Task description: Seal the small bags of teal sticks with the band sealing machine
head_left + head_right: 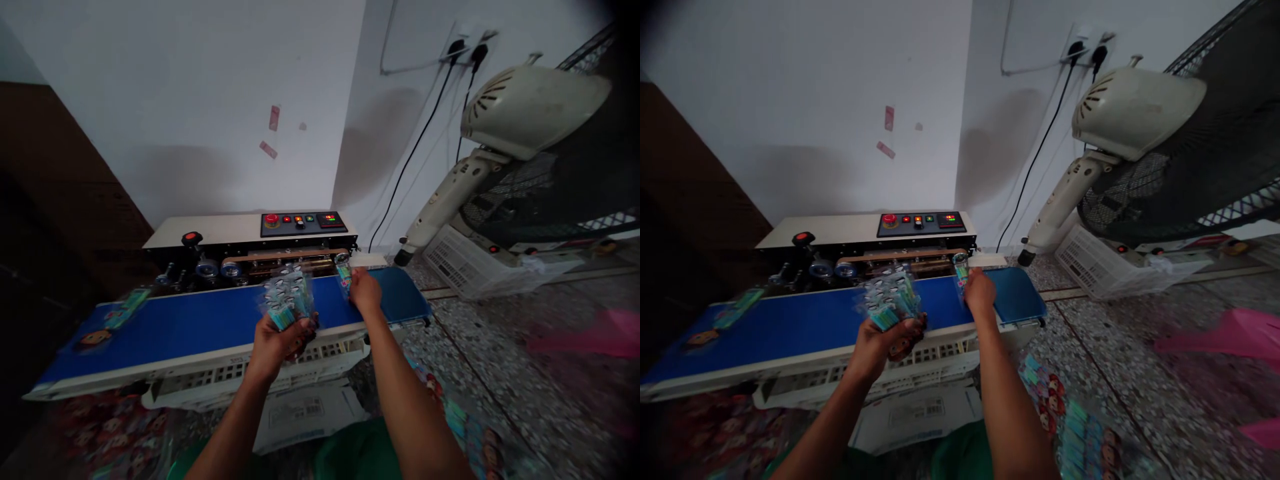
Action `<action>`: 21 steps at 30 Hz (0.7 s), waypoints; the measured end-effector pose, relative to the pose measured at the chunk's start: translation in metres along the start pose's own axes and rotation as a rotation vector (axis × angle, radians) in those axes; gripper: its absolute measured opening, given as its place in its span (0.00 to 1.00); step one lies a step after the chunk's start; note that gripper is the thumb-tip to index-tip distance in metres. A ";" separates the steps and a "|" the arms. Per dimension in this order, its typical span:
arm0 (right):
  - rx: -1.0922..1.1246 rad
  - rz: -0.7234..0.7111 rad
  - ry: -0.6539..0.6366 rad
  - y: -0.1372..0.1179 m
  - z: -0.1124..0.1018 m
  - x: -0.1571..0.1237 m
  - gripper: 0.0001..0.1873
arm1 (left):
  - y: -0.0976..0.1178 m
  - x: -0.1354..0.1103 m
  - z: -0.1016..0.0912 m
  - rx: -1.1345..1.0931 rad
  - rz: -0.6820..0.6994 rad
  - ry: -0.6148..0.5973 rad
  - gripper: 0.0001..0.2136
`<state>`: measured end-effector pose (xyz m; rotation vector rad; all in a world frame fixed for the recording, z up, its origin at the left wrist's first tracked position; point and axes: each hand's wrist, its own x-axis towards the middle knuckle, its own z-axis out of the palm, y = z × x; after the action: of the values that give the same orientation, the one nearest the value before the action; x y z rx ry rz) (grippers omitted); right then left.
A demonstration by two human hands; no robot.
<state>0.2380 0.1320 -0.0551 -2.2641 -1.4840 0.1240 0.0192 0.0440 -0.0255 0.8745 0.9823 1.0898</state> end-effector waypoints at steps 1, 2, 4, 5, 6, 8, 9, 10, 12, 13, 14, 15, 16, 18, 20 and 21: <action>0.042 -0.043 0.029 -0.005 0.000 -0.003 0.16 | -0.001 0.000 0.000 0.006 -0.003 0.006 0.15; 0.127 -0.098 0.050 -0.010 -0.002 -0.008 0.16 | -0.001 0.000 0.001 0.013 -0.006 0.015 0.15; 0.422 -0.248 -0.006 -0.023 -0.009 -0.020 0.17 | 0.001 -0.001 0.002 0.022 -0.005 0.036 0.16; 0.600 -0.334 -0.097 -0.031 -0.013 -0.028 0.18 | 0.002 -0.001 0.003 0.020 0.000 0.054 0.16; 0.765 -0.413 -0.212 -0.038 -0.017 -0.036 0.19 | 0.003 -0.002 0.004 0.014 0.005 0.073 0.16; 0.987 -0.507 -0.409 -0.053 -0.022 -0.050 0.18 | 0.004 -0.003 0.006 -0.003 0.020 0.098 0.16; 1.055 -0.510 -0.451 -0.059 -0.023 -0.056 0.16 | 0.005 -0.003 0.006 -0.012 0.024 0.102 0.17; 1.114 -0.489 -0.457 -0.064 -0.023 -0.060 0.15 | 0.005 -0.003 0.006 -0.021 0.029 0.105 0.17; 1.220 -0.410 -0.431 -0.070 -0.021 -0.065 0.13 | 0.005 -0.003 0.006 -0.038 0.051 0.118 0.16; 1.259 -0.374 -0.427 -0.071 -0.019 -0.067 0.13 | 0.005 -0.002 0.006 -0.048 0.065 0.130 0.16; 1.283 -0.351 -0.432 -0.072 -0.017 -0.068 0.13 | 0.005 -0.002 0.006 -0.060 0.079 0.143 0.15; 1.292 -0.341 -0.440 -0.071 -0.016 -0.068 0.14 | 0.005 -0.001 0.005 -0.076 0.091 0.151 0.15; 1.291 -0.342 -0.442 -0.070 -0.015 -0.069 0.14 | 0.005 0.000 0.005 -0.089 0.101 0.154 0.14; 1.287 -0.352 -0.395 -0.068 -0.013 -0.069 0.16 | 0.003 0.002 0.002 -0.107 0.104 0.135 0.14; 1.293 -0.321 -0.274 -0.065 -0.012 -0.067 0.17 | 0.000 0.004 -0.001 -0.117 0.089 0.108 0.13; 1.290 -0.284 -0.198 -0.062 -0.011 -0.063 0.18 | -0.002 0.005 -0.003 -0.121 0.081 0.104 0.13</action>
<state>0.1618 0.0927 -0.0302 -1.0103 -1.2004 0.9263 0.0181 0.0484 -0.0291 0.7705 0.9624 1.2610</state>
